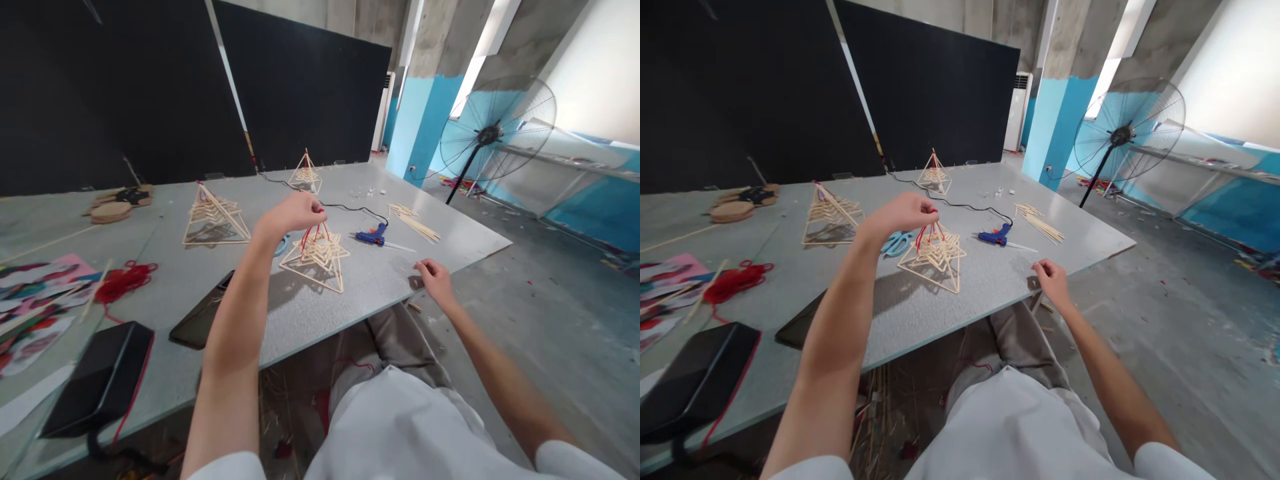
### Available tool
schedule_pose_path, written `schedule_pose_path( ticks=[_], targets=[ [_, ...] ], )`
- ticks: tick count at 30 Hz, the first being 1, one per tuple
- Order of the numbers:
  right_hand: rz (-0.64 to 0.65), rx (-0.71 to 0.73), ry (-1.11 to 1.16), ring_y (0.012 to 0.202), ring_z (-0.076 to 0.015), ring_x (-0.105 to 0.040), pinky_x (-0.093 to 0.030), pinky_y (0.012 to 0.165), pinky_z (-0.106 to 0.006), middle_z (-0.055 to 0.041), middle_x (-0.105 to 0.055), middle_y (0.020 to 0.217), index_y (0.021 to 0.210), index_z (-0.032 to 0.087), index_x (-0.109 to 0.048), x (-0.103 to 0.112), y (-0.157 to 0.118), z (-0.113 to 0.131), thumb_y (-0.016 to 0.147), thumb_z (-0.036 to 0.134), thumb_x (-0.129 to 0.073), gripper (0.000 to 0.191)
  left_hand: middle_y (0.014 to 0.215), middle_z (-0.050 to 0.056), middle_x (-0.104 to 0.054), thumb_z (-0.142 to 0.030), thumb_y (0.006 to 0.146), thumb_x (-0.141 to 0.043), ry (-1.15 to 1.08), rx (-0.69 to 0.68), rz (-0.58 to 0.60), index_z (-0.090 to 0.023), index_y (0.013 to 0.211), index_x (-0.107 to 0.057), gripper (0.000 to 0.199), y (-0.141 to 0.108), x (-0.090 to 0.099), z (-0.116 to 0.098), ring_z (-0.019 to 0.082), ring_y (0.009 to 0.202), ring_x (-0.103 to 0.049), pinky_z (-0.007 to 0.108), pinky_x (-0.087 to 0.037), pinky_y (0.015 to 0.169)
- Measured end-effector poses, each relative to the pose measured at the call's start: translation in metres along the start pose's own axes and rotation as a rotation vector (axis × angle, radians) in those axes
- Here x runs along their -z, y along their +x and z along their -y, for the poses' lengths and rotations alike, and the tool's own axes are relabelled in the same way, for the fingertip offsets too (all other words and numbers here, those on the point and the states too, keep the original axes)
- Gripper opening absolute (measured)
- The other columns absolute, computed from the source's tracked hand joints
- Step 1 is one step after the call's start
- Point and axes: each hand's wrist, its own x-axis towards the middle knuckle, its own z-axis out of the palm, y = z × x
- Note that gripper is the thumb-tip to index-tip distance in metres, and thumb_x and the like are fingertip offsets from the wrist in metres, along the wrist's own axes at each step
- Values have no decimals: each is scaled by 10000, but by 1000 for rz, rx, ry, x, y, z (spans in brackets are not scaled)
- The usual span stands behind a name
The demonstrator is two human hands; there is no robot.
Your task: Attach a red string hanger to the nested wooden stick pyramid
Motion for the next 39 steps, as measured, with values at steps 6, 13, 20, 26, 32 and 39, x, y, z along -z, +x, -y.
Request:
schedule_pose_path(
  ticks=[6, 13, 20, 26, 32, 39],
  targets=[
    [28, 44, 6, 564, -166, -459, -345, 588, -307, -16, -586, 598, 775, 197, -704, -4, -12, 6, 897, 660, -558, 501, 563, -28, -387, -309, 768, -616, 2, 19, 27, -224, 596, -463, 246, -1, 2, 6, 136, 555, -348, 334, -243, 567],
    [524, 444, -235, 619, -179, -629, -356, 648, -293, -5, -701, 681, 1330, 172, -724, -61, -6, 85, 1070, 446, -540, 420, 581, -29, -371, -337, 769, -581, -12, 55, 70, -217, 603, -474, 231, -6, 6, 0, 132, 578, -332, 317, -235, 574],
    [762, 635, -426, 793, -233, -761, -339, 657, -303, -79, -833, 882, 1335, 189, -727, -115, 29, 121, 1115, 439, -549, 378, 625, -38, -333, -362, 801, -593, -77, 112, 105, -227, 640, -427, 268, -11, 7, -2, 127, 587, -302, 314, -223, 568],
    [720, 777, -550, 840, -283, -788, -338, 638, -332, -160, -846, 982, 1317, 144, -718, -121, 30, 119, 1095, 433, -545, 403, 636, -34, -351, -381, 823, -595, -37, 114, 115, -225, 648, -451, 274, -11, 8, -2, 132, 599, -322, 312, -232, 574],
    [737, 787, -464, 758, -226, -749, -359, 645, -321, -100, -834, 941, 1194, 177, -724, -123, 23, 112, 1098, 334, -495, 293, 629, -37, -322, -401, 819, -606, -28, 155, 107, -228, 638, -413, 316, -12, 10, -6, 127, 586, -305, 309, -223, 562],
    [324, 794, -88, 1326, -343, -642, -557, 1070, -508, -208, -670, 1452, 1498, 164, -559, -134, 38, 84, 1009, 206, -548, 491, 617, -27, -358, -422, 841, -619, -27, 182, 150, -219, 661, -496, 297, -10, 13, -2, 128, 570, -322, 312, -223, 553]
  ],
)
